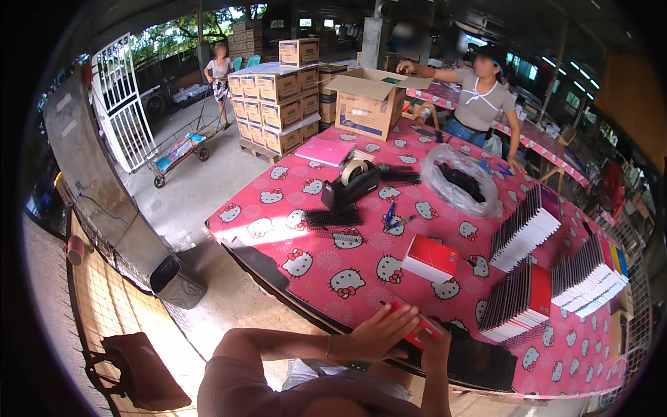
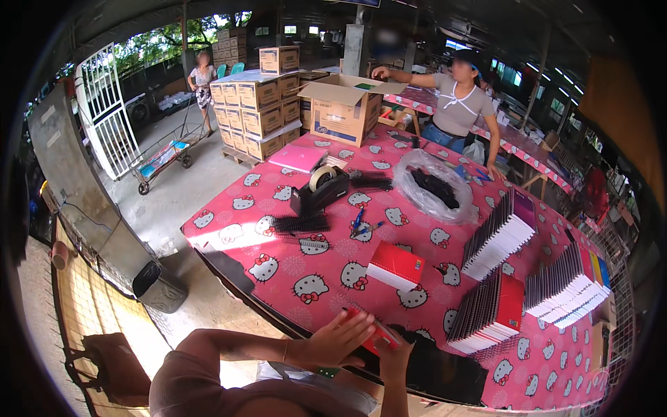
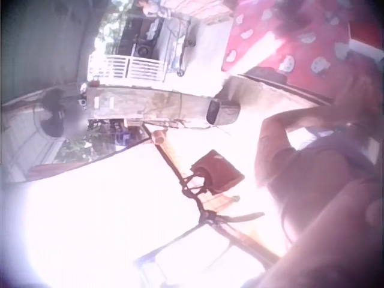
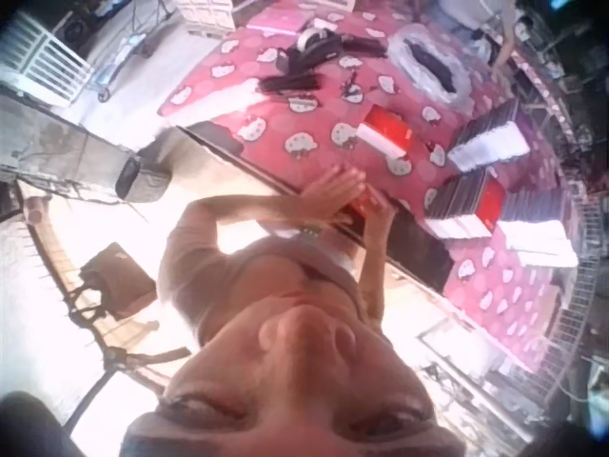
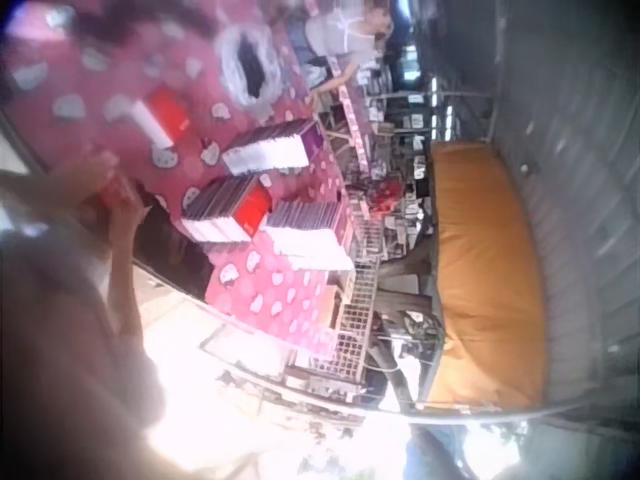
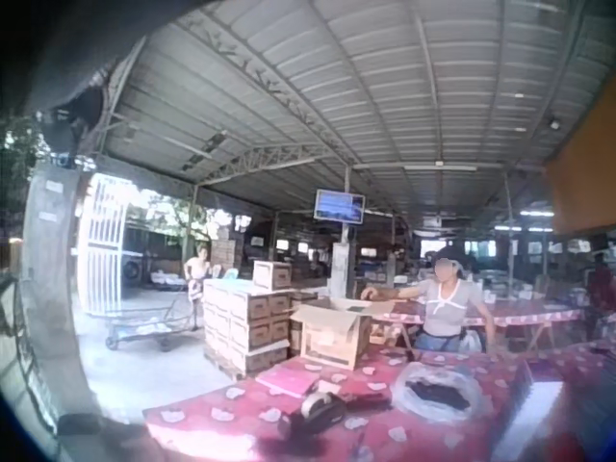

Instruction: The person assembles notebooks by sliding red covers onto the pages and then inserting a white spiral binding through the holes by hand.

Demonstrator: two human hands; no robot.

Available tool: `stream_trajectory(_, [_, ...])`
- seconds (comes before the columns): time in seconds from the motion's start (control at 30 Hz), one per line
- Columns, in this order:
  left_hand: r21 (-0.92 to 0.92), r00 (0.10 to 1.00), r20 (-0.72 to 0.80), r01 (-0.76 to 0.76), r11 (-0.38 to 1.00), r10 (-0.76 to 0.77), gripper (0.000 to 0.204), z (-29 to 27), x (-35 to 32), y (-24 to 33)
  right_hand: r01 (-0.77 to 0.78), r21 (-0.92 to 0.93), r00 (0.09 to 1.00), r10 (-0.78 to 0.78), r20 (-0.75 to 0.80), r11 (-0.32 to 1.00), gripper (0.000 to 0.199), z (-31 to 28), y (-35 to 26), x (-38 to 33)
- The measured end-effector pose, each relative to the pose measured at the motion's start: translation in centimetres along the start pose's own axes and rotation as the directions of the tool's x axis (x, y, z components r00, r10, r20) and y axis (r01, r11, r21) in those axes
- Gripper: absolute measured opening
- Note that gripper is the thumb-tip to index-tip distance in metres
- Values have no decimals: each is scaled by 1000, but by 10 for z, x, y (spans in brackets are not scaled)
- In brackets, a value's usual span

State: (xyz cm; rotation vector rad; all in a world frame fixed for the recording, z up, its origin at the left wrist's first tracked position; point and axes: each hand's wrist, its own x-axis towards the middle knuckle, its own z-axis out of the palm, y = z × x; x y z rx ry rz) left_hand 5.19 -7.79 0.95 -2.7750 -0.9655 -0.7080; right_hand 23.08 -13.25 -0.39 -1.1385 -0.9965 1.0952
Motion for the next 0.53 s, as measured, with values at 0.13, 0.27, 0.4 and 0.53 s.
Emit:
stream_trajectory(0.13, [8,999,-32,17,1000,-17,88,-2,8,-6,-2,-183,998,12,54,983,25,1,7,8])
stream_trajectory(0.27, [-104,995,-77,-73,992,65,88,26,-14,11,93,-218,995,-87,37,972,25,-17,28,27])
stream_trajectory(0.4, [-75,1000,-29,11,997,-13,87,23,-1,0,108,-292,989,-72,131,950,25,-3,22,25])
stream_trajectory(0.53, [-29,998,-44,-45,999,44,100,32,-1,8,57,-250,988,-18,153,967,28,-28,61,24])
